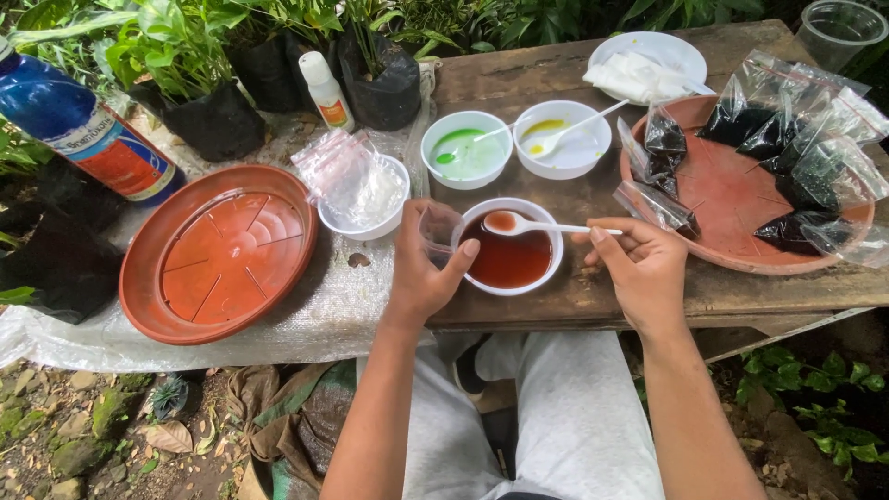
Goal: The person stirs a reddish-brown liquid in a small white bowl using a white plastic spoon. The person holds the bowl steady with their left hand while stirring with their right hand.
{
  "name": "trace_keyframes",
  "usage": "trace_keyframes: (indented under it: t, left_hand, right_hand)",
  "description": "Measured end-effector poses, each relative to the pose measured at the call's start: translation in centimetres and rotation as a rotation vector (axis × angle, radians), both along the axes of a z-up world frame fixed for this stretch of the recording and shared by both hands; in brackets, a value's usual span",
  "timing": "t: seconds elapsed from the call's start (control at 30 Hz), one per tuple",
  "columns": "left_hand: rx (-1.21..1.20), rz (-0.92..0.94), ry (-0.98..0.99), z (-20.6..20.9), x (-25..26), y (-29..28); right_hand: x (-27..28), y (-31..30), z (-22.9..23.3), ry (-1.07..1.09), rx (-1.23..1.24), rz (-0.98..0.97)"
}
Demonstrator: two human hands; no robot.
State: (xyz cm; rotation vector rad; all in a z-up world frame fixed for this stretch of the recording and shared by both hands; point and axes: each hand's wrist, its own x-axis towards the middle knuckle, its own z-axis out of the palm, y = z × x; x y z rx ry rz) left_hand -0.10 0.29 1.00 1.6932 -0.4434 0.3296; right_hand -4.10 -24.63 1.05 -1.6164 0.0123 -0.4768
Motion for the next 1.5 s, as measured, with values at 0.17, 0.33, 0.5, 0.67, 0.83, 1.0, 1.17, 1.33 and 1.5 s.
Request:
trace_keyframes:
  t: [0.17,0.33,0.5,0.67,0.83,1.0,1.17,1.33,1.5]
  left_hand:
    - [-0.014,0.002,-0.005,-0.2,0.1,0.0]
    - [-0.006,0.002,-0.03,0.0,0.2,0.1]
    - [-0.023,-0.003,-0.07,0.1,0.3,0.0]
    - [-0.012,0.001,-0.057,0.0,0.1,0.0]
    - [-0.02,-0.007,-0.047,0.4,-0.2,0.0]
    - [0.046,0.018,0.016,0.9,-0.7,-0.1]
    - [0.049,0.015,0.045,1.0,-0.6,-0.1]
    - [-0.013,0.006,0.013,1.1,-0.8,-0.1]
    - [-0.02,0.015,-0.002,0.0,-0.4,0.0]
  right_hand:
    - [0.0,0.0,0.0,0.001,0.009,0.003]
    - [-0.1,-0.1,0.0,-0.005,0.017,-0.002]
    - [0.2,-0.3,-0.5,-0.049,0.043,0.009]
    - [0.0,-0.3,0.0,-0.062,0.065,0.005]
    - [-0.5,0.0,1.4,-0.142,0.084,0.011]
    - [-1.6,1.5,4.9,-0.074,0.037,0.013]
    - [-1.8,2.8,6.9,-0.143,-0.033,0.1]
    - [-1.8,3.7,8.0,-0.292,-0.189,0.131]
    - [-2.5,3.8,9.4,-0.313,-0.375,0.145]
